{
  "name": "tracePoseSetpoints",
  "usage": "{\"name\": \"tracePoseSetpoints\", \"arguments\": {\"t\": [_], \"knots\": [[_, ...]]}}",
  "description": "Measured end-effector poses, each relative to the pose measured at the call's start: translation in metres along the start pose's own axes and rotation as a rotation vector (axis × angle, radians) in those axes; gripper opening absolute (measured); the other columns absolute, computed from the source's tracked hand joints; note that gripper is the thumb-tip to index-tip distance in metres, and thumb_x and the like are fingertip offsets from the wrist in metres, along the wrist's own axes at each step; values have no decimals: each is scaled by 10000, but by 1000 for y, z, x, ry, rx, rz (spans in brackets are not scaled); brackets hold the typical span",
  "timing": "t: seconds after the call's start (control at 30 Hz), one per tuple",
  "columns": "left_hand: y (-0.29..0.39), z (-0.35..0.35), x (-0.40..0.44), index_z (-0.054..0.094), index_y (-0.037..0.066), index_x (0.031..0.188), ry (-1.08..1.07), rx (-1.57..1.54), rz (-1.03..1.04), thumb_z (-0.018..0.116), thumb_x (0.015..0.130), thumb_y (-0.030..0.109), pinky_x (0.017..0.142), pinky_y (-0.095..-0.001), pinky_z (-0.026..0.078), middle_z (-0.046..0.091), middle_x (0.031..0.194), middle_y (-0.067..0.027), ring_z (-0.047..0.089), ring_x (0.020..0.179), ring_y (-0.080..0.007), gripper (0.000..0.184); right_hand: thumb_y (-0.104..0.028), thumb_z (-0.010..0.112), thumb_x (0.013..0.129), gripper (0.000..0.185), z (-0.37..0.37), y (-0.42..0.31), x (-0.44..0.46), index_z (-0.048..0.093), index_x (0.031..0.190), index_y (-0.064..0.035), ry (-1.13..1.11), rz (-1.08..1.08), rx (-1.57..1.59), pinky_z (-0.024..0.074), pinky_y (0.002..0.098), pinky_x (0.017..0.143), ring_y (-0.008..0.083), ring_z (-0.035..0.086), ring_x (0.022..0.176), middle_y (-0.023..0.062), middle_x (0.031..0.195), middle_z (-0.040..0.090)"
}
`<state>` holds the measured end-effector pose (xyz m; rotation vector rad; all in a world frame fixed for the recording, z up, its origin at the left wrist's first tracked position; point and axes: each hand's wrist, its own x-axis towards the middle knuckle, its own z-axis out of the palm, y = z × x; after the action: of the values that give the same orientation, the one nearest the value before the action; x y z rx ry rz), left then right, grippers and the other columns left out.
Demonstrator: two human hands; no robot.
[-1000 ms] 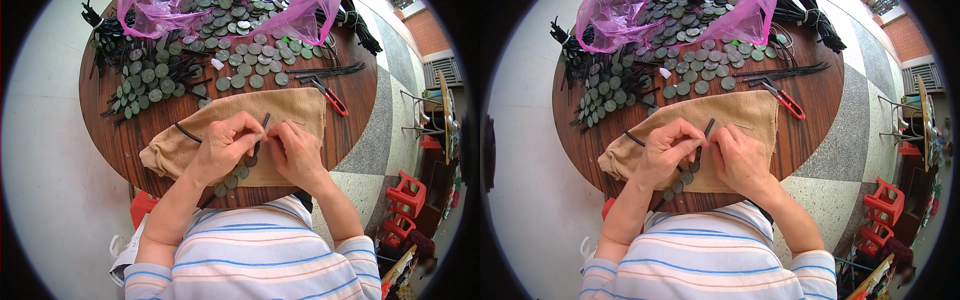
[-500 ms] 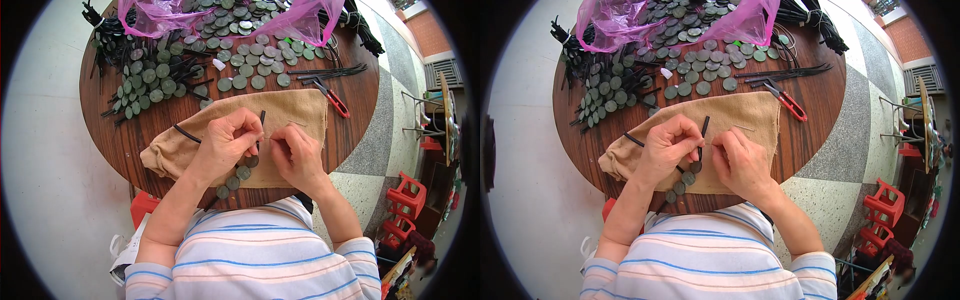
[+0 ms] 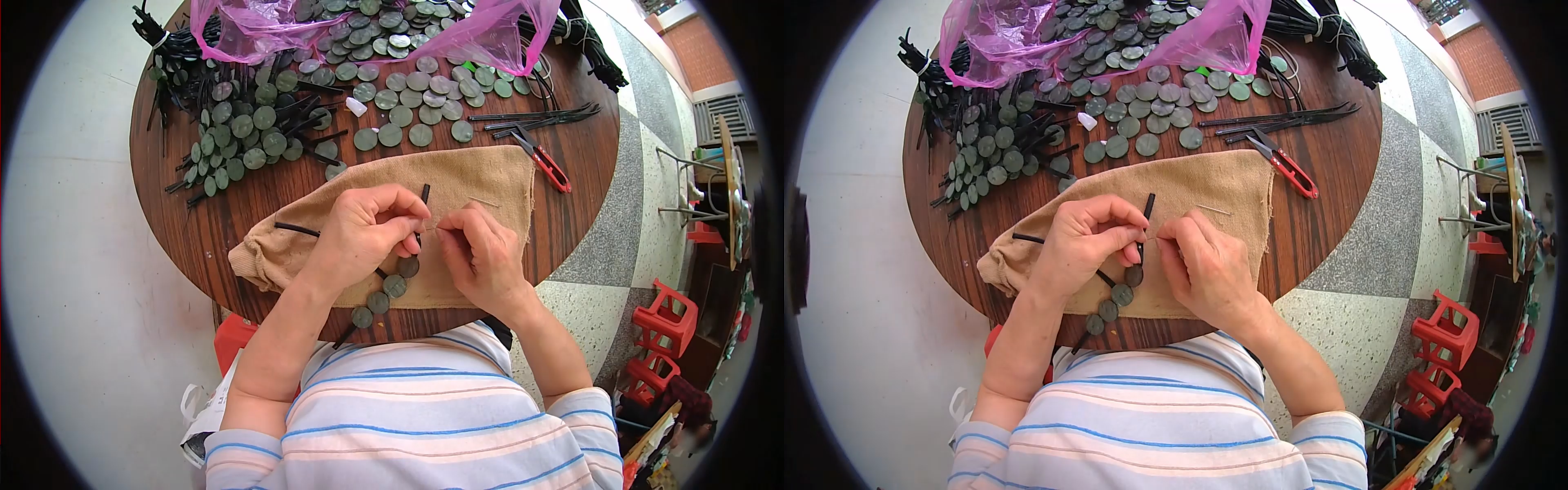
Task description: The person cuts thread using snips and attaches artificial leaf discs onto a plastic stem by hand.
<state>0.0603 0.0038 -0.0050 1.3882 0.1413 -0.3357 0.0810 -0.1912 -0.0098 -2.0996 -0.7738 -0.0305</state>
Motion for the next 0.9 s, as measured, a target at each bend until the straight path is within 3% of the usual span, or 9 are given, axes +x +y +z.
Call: {"name": "tracePoseSetpoints", "arguments": {"t": [0.4, 0.7, 0.9], "knots": [[18, -4, -6, 616, 13, 902, -107, 95, -114, 543, 890, -60, 556, -222, 504, 617, 806, -13, 643, 659, -86, 104, 20, 671, 818, 161, 3, -2, 3, 578, 932, -45, -11, -58, -23, 487, 382, 546, 293, 611, 640, 110, 782, 562], [14, -4, -3, 668, -61, 948, -92, 102, -141, 602, 892, -40, 614, -240, 541, 674, 797, -57, 656, 685, -103, 89, 11, 693, 796, 197, 9, 2, 0, 576, 945, -45, -9, -147, -60, 479, 366, 538, 265, 601, 628, 96, 768, 543], [15, -7, 0, 698, -58, 960, -160, 126, -217, 651, 894, -31, 652, -240, 565, 699, 828, -67, 677, 720, -115, 86, -69, 669, 750, 216, 11, 4, -1, 574, 944, -53, 4, -279, -242, 454, 313, 552, 202, 582, 630, 65, 778, 536]]}}
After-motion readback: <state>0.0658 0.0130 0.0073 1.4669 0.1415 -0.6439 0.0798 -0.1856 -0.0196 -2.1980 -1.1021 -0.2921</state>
